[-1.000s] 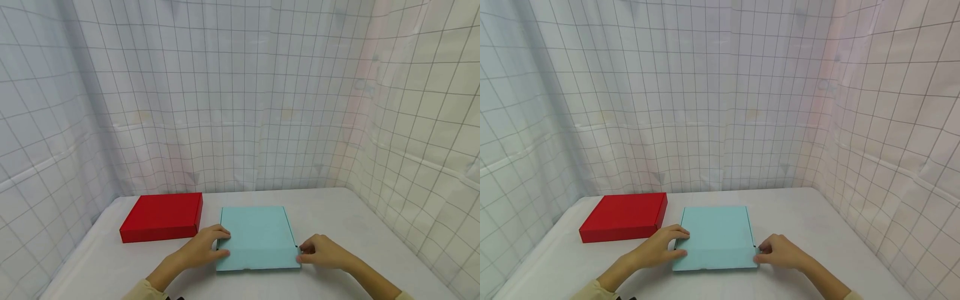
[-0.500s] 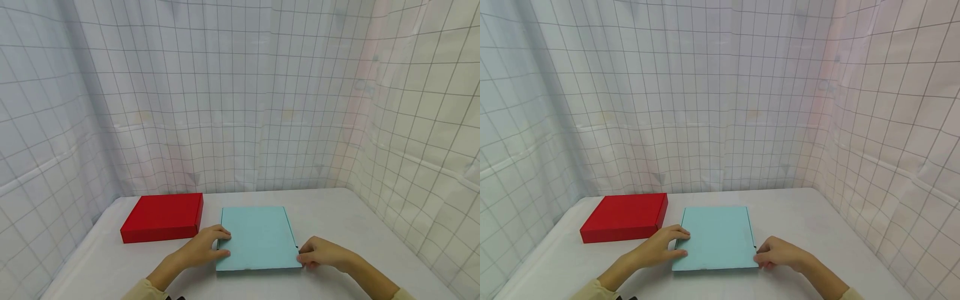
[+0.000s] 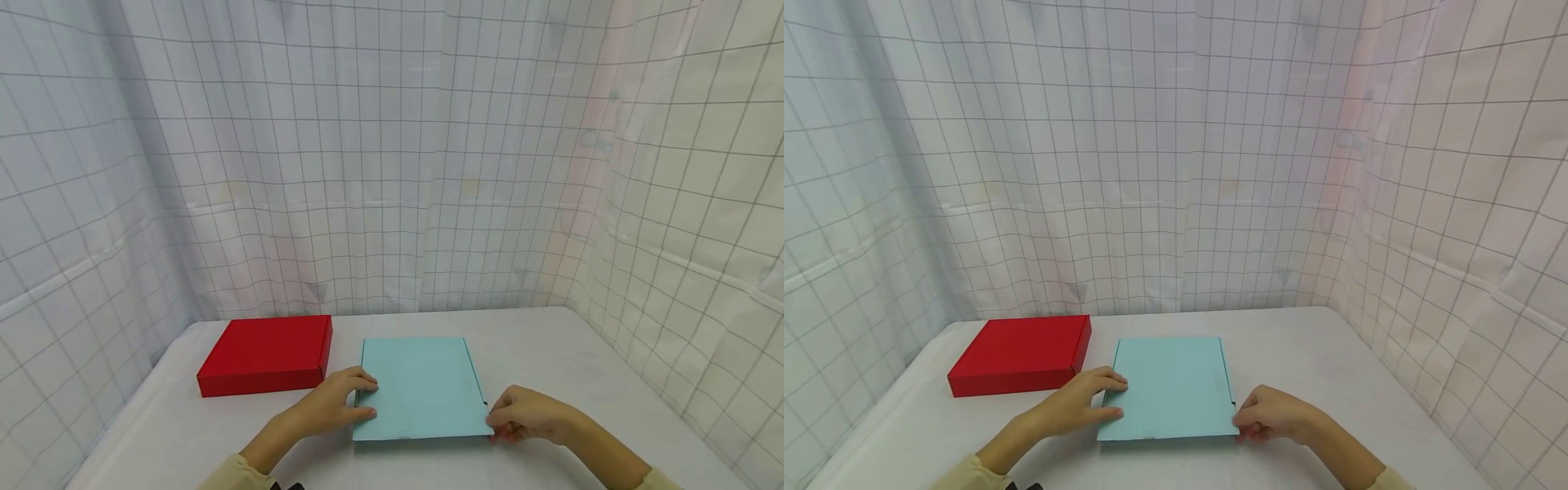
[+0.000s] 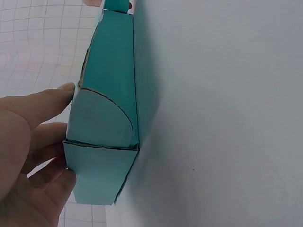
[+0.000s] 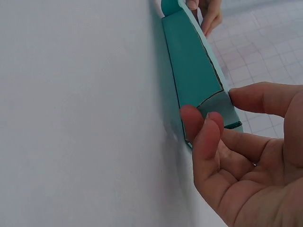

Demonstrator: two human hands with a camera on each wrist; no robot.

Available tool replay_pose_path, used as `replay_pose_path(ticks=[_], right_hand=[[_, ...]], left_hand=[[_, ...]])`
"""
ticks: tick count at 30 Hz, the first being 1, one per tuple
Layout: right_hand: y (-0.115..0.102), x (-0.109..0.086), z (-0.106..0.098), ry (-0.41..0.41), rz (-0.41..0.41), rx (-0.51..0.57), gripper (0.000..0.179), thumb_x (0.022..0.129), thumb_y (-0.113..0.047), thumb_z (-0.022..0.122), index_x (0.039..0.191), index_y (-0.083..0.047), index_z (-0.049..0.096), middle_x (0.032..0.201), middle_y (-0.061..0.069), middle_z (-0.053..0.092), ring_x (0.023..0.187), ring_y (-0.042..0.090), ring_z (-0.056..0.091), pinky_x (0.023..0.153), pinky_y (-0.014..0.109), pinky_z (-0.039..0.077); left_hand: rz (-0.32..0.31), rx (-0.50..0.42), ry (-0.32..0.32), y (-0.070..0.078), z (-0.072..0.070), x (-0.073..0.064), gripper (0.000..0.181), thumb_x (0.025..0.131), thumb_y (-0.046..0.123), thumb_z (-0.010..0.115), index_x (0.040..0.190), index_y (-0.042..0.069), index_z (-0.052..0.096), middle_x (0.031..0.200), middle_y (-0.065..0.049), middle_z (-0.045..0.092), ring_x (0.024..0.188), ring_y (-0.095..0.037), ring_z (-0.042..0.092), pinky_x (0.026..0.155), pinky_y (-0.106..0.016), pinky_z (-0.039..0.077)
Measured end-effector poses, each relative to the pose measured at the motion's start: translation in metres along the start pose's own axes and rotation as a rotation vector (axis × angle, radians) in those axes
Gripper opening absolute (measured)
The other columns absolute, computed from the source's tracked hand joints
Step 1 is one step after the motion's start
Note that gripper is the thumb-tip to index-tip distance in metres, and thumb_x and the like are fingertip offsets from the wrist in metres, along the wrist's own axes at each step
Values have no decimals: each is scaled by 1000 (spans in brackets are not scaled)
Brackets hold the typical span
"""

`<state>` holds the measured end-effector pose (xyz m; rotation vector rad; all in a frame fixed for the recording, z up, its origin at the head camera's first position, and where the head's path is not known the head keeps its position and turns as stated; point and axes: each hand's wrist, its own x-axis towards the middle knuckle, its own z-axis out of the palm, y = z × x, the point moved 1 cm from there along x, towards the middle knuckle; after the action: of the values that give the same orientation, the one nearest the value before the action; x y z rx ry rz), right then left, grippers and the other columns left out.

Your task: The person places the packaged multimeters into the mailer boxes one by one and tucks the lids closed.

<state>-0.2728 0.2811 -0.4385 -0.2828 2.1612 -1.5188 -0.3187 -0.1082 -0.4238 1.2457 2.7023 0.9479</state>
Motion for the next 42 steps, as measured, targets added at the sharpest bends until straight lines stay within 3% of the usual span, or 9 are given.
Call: replay_pose_path(ticks=[4,10,15,19,23,27,32,42], right_hand=[[-1,1,-2,11,-24,-46,18,92,-12,74,83,3,74,73,6,67,63,13,54,59,24,49],[-2,1,-6,41,-86,-240,19,93,-19,77,93,0,77,78,3,69,69,15,60,64,29,55],[-8,2,-8,103,-191,-473,59,91,-27,81,128,14,63,103,4,73,90,22,68,78,41,60],[-12,2,-7,133,-281,-651,77,90,-34,82,140,16,51,119,15,70,102,28,68,83,41,60],[-15,3,-6,199,-365,-810,89,87,-42,84,145,14,47,145,27,53,128,41,57,101,52,51],[-18,4,-4,197,-402,-924,88,87,-40,84,152,6,44,160,22,38,144,40,40,112,56,39],[-21,9,3,123,-388,-971,81,90,-37,81,154,-1,46,164,11,35,148,30,36,115,51,37],[-17,18,6,83,-470,-937,82,88,-39,84,150,2,50,160,10,41,145,31,40,114,49,38]], left_hand=[[4,4,7,0,0,1,45,94,31,79,128,3,71,125,3,63,118,-20,58,101,-38,53],[-16,-1,-18,0,-2,1,50,91,30,82,130,3,70,128,1,62,120,-21,57,101,-37,53],[-25,7,-39,-1,-5,2,54,87,31,86,131,4,70,130,2,61,122,-22,56,101,-37,53],[-21,6,-54,-2,-5,2,56,86,31,87,132,4,69,131,2,60,123,-21,55,102,-36,52],[-2,38,-66,-2,-5,1,59,84,31,88,133,3,69,132,2,60,123,-20,55,102,-34,52],[4,74,-81,-2,-5,1,64,81,33,91,134,3,68,134,2,59,124,-19,54,103,-34,51],[-7,74,-82,-3,-3,1,67,81,35,91,135,3,68,134,2,59,124,-19,54,103,-34,51],[-4,78,-57,-2,1,1,67,78,32,93,133,2,69,133,3,61,123,-19,56,102,-33,51]])
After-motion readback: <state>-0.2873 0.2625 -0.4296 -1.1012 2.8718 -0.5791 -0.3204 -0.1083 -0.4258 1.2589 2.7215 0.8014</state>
